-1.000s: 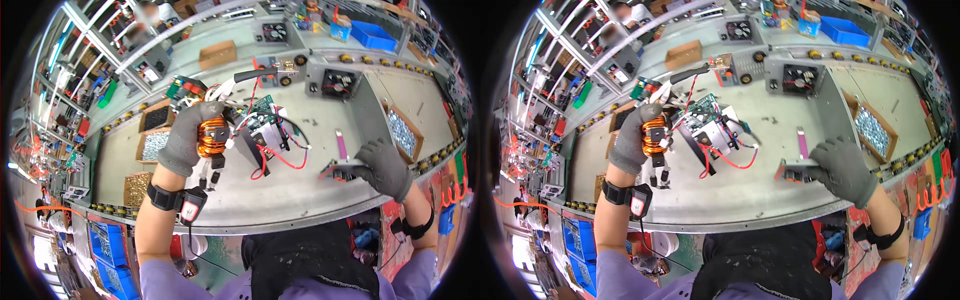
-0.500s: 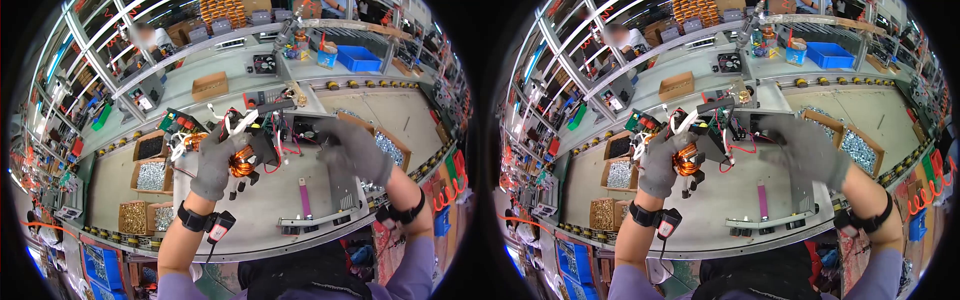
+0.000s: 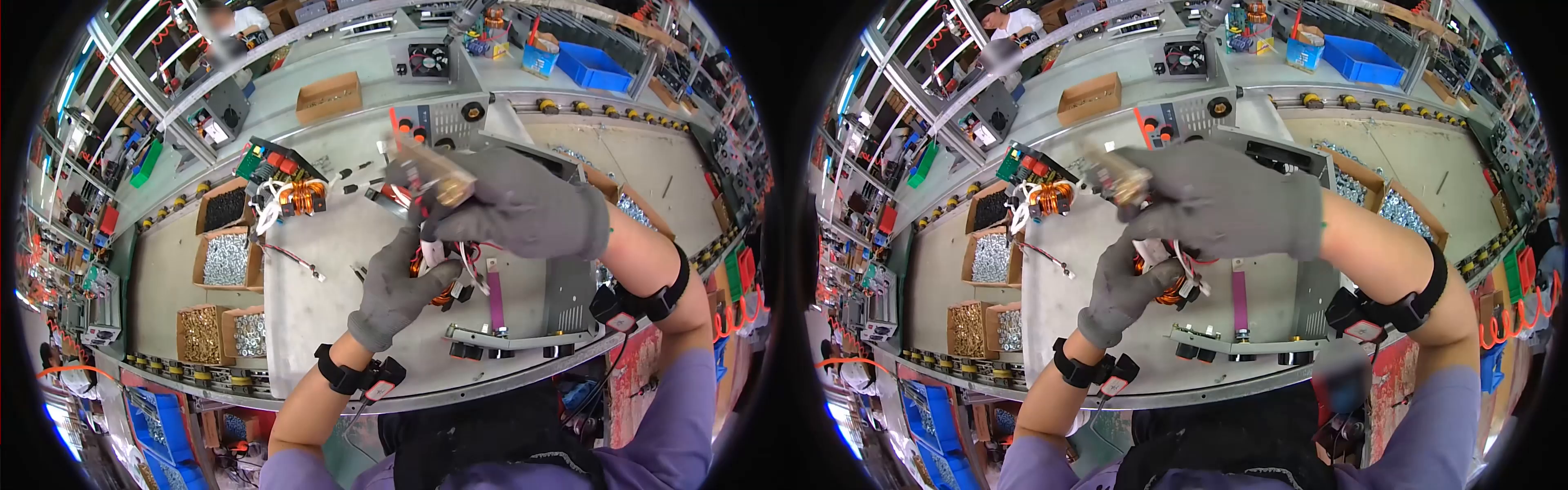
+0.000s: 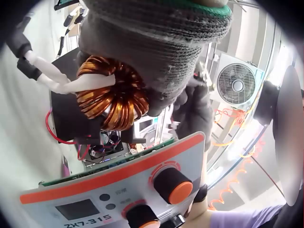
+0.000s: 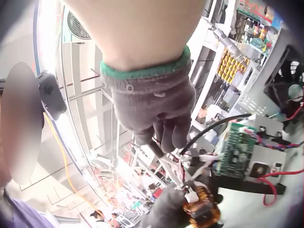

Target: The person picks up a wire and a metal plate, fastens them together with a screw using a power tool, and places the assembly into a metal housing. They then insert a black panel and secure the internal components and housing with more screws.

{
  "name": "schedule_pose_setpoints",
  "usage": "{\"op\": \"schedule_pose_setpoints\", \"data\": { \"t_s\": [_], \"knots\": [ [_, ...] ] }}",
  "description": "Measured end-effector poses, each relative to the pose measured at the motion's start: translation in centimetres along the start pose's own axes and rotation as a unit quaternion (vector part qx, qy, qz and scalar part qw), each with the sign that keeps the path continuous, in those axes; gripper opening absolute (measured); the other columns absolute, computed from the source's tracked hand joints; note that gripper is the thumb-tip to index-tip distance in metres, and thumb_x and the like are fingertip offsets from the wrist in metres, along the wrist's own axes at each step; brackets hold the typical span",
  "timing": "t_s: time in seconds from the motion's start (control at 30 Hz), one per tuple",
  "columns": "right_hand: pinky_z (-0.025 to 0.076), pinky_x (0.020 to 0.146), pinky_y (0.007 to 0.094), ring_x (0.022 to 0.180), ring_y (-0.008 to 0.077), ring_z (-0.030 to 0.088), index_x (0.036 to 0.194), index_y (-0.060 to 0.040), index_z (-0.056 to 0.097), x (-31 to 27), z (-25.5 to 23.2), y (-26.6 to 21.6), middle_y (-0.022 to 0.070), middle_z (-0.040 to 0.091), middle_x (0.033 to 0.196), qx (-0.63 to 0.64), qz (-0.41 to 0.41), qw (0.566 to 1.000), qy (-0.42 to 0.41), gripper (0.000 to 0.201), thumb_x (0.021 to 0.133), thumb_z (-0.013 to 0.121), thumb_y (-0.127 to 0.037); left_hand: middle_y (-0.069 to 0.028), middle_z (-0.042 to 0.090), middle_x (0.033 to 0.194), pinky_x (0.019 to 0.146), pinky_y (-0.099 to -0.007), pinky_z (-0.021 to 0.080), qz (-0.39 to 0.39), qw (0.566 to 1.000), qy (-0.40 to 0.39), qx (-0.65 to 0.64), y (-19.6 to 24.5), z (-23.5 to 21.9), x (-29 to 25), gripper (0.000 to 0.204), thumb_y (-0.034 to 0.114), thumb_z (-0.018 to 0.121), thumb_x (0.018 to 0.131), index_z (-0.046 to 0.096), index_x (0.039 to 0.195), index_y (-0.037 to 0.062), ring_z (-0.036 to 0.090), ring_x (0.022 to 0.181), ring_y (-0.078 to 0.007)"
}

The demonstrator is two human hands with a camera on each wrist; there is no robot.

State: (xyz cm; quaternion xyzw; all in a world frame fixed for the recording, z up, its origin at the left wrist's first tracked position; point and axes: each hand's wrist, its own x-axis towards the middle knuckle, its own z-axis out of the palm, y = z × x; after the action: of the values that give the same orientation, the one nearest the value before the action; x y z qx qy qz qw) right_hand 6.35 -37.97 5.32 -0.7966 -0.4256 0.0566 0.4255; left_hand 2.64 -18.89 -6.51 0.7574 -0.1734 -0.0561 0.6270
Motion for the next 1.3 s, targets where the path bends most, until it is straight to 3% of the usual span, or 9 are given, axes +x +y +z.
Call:
{"op": "schedule_pose_setpoints", "data": {
  "t_s": [0.23,0.3,0.43,0.5,0.83,0.97,1.03,1.2,1.3],
  "knots": [
    [0.055,0.076,0.0404,0.09,0.0302,0.067,0.117,-0.0021,0.057,3.7,6.2,-3.9,0.0157,0.065,0.098,-0.274,-0.111,0.914,-0.278,0.035,0.083,0.059,-0.009,-0.0092,0.056,0.128,0.097,-0.0346,0.046,0.109,0.987,-0.091,0.071,-7.3,-1.4,-2.1,0.068,0.016,0.074,0.082,0.041,0.14,0.0048,0.057,0.112,-0.0209],
    [0.054,0.077,0.0397,0.088,0.027,0.067,0.113,-0.0014,0.06,3.6,3.7,-1.7,0.0152,0.064,0.099,-0.22,-0.224,0.938,-0.146,0.034,0.082,0.063,-0.013,-0.0101,0.048,0.139,0.101,-0.0376,0.044,0.061,0.989,-0.134,0.003,-5.0,-1.1,-2.0,0.069,0.016,0.073,0.083,0.04,0.142,0.0064,0.051,0.12,-0.0214],
    [0.051,0.083,0.0369,0.094,0.0276,0.065,0.114,-0.0046,0.062,2.9,-3.2,3.3,0.0149,0.066,0.104,-0.178,-0.066,0.975,0.114,0.038,0.086,0.063,-0.03,-0.0092,0.052,0.13,0.091,-0.0313,0.05,0.008,0.995,-0.086,-0.042,-1.8,1.2,-0.6,0.086,0.01,0.072,0.082,0.02,0.15,0.0055,0.058,0.104,-0.0161],
    [0.05,0.086,0.0369,0.095,0.0243,0.062,0.124,-0.0056,0.057,2.0,-4.2,3.4,0.0142,0.063,0.111,-0.268,0.143,0.952,0.035,0.045,0.084,0.067,-0.024,-0.0095,0.054,0.126,0.089,-0.0306,0.05,0.015,0.986,-0.058,-0.156,-2.2,1.4,-0.5,0.092,0.008,0.071,0.082,0.013,0.152,0.0062,0.058,0.101,-0.0147],
    [0.045,0.091,0.0403,0.108,0.0252,0.057,0.105,-0.0136,0.063,1.4,-0.5,4.2,0.0046,0.063,0.095,-0.46,0.015,0.881,-0.114,0.03,0.075,0.068,-0.015,-0.0103,0.062,0.11,0.082,-0.0331,0.054,0.002,0.998,-0.052,-0.028,-0.9,0.9,-0.8,0.095,0.011,0.072,0.082,0.009,0.153,0.0068,0.061,0.097,-0.0139],
    [0.048,0.078,0.0441,0.09,0.0289,0.063,0.101,-0.0118,0.063,1.1,-3.8,0.7,0.0105,0.064,0.087,-0.483,-0.083,0.871,0.015,0.022,0.083,0.065,-0.024,-0.0114,0.06,0.117,0.09,-0.032,0.051,-0.122,0.99,-0.04,-0.062,0.1,0.8,-1.0,0.093,0.01,0.072,0.081,0.012,0.152,0.0056,0.059,0.104,-0.0152],
    [0.048,0.072,0.0442,0.082,0.0315,0.065,0.102,-0.0112,0.062,0.2,-4.4,-1.1,0.013,0.064,0.082,-0.365,-0.003,0.93,-0.035,0.025,0.082,0.065,-0.027,-0.0119,0.057,0.124,0.094,-0.0304,0.048,-0.056,0.996,-0.018,-0.069,-0.7,1.0,-0.7,0.089,0.007,0.071,0.081,0.016,0.151,0.0032,0.057,0.108,-0.0151],
    [0.049,0.074,0.0435,0.084,0.0333,0.065,0.116,-0.0124,0.058,0.0,-3.6,-0.5,0.0121,0.066,0.086,-0.388,0.23,0.867,-0.21,0.044,0.075,0.07,-0.021,-0.0091,0.063,0.12,0.086,-0.0269,0.052,0.047,0.998,-0.017,-0.027,-1.2,-0.4,0.4,0.079,0.005,0.073,0.079,0.03,0.145,-0.0014,0.062,0.101,-0.011],
    [0.049,0.075,0.0438,0.088,0.0324,0.065,0.118,-0.0136,0.056,0.8,-3.9,3.2,0.0119,0.066,0.097,-0.511,0.094,0.854,-0.024,0.045,0.075,0.068,-0.016,-0.0083,0.066,0.11,0.081,-0.0285,0.053,-0.009,0.99,-0.081,0.111,1.6,-2.6,1.2,0.071,0.009,0.073,0.077,0.04,0.14,0.001,0.064,0.094,-0.0131]
  ]
}}
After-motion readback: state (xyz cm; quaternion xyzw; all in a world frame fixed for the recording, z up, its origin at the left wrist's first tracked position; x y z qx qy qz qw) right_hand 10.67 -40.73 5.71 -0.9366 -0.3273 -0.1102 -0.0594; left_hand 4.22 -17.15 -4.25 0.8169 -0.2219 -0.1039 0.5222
